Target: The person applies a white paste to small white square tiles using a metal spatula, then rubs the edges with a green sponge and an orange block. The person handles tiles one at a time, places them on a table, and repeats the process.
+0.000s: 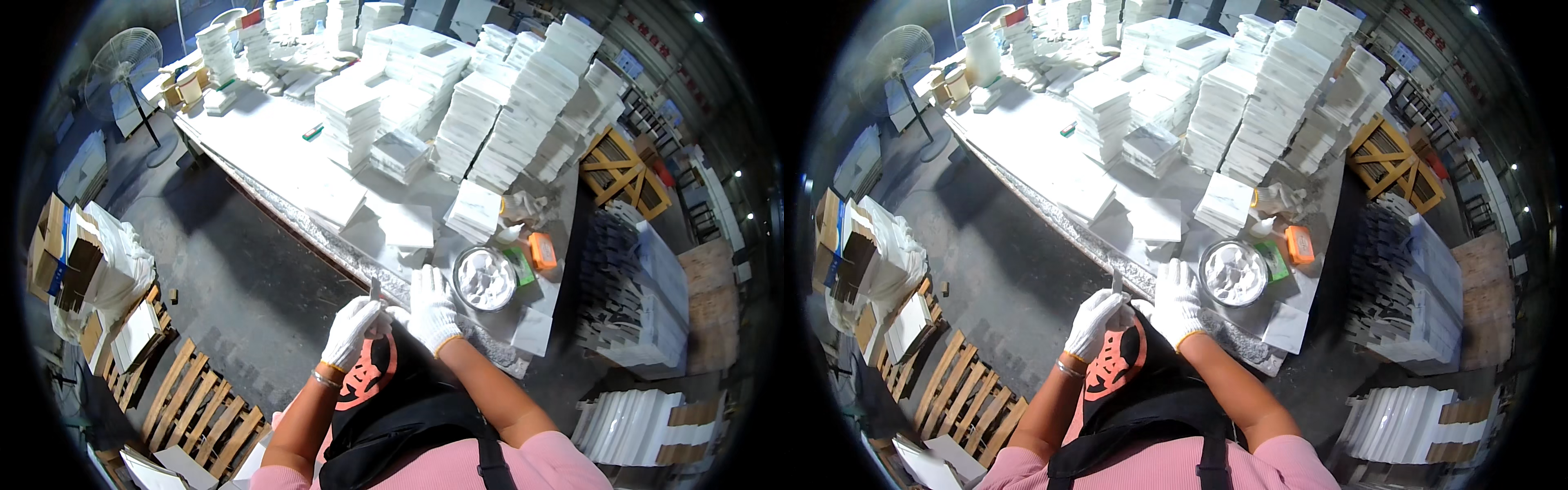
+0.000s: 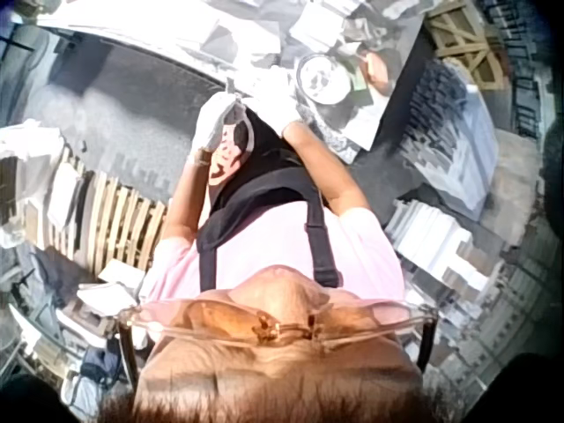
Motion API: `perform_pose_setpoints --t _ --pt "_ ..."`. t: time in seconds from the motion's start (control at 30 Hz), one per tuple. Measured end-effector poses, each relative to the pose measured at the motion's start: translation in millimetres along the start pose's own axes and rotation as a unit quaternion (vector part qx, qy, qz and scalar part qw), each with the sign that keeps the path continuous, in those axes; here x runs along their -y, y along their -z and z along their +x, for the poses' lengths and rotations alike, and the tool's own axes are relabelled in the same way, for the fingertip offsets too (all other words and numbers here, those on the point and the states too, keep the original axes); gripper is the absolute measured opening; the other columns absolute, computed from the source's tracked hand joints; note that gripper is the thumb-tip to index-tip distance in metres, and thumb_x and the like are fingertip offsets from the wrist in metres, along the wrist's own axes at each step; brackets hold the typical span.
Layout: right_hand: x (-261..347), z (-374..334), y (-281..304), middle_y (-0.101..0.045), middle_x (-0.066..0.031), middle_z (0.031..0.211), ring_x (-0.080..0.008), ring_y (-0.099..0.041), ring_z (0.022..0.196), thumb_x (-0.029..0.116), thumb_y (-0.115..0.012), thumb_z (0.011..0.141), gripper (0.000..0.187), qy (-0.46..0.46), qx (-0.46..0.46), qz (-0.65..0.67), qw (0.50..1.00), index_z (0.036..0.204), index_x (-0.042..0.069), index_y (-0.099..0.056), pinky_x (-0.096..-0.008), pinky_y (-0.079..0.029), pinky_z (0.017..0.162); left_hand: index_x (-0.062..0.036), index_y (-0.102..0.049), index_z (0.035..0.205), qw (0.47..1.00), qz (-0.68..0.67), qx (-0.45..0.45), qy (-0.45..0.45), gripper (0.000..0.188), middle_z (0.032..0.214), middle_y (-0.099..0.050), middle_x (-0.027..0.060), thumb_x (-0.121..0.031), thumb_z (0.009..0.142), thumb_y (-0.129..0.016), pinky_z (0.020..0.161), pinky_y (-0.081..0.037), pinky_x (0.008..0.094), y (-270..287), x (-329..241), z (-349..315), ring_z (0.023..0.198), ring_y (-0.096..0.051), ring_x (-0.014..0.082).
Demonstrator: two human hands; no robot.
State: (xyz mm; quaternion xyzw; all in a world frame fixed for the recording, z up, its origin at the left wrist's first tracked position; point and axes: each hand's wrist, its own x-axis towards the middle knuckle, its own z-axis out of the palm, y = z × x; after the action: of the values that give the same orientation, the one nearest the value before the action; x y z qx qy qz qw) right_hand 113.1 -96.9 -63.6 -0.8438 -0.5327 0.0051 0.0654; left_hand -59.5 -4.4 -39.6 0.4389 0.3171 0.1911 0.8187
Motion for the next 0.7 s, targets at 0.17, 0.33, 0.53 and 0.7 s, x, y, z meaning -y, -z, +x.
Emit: perform_pose_setpoints --t 0.17,0.33,0.53,0.7 --pt "-8.4 4.1 5.8 -0.041 -0.0247 0.152 -0.0409 -0.037 0.141 0.055 -0.07 0.085 0.089 -0.049 0.008 0.016 0.999 0.146 -0.004 -0.041 -0.0526 -0.033 0.116 -0.0007 -0.065 0.112 1.0 -0.019 0.017 0.01 0.028 0.094 -0.071 0.0092 -0.026 0.1 -0.065 0.075 -0.055 0.0304 -12.9 -2.0 24.7 0.078 -0.068 0.0179" --pt "-3.0 38.1 0.9 -0.05 -0.0191 0.145 -0.0448 -0.041 0.137 0.061 -0.057 0.088 0.081 -0.032 0.011 -0.067 0.997 0.141 0.0 -0.053 -0.0618 -0.034 0.11 0.0007 -0.065 0.101 0.998 -0.047 0.024 -0.033 0.018 0.087 -0.07 0.0091 -0.017 0.1 -0.064 0.071 -0.055 0.0318 -12.4 0.3 20.6 0.075 -0.067 0.0187" --pt "-5.5 27.4 4.4 -0.036 -0.0323 0.154 -0.0476 -0.03 0.147 0.054 -0.064 0.089 0.093 -0.089 0.096 -0.049 0.99 0.151 -0.009 -0.034 -0.0517 -0.025 0.122 -0.0049 -0.063 0.098 0.999 -0.001 -0.038 0.0 0.018 0.081 -0.07 0.0092 -0.022 0.1 -0.058 0.061 -0.055 0.0315 -13.6 11.5 7.8 0.066 -0.067 0.0191" --pt "-7.1 11.4 7.3 -0.032 -0.0351 0.157 -0.0476 -0.029 0.148 0.052 -0.063 0.092 0.094 -0.103 0.105 -0.045 0.988 0.153 -0.011 -0.029 -0.0501 -0.032 0.12 -0.0063 -0.064 0.099 0.999 0.025 -0.026 -0.012 0.02 0.082 -0.071 0.0076 -0.025 0.1 -0.058 0.06 -0.054 0.0297 -6.3 16.2 8.3 0.066 -0.068 0.018"
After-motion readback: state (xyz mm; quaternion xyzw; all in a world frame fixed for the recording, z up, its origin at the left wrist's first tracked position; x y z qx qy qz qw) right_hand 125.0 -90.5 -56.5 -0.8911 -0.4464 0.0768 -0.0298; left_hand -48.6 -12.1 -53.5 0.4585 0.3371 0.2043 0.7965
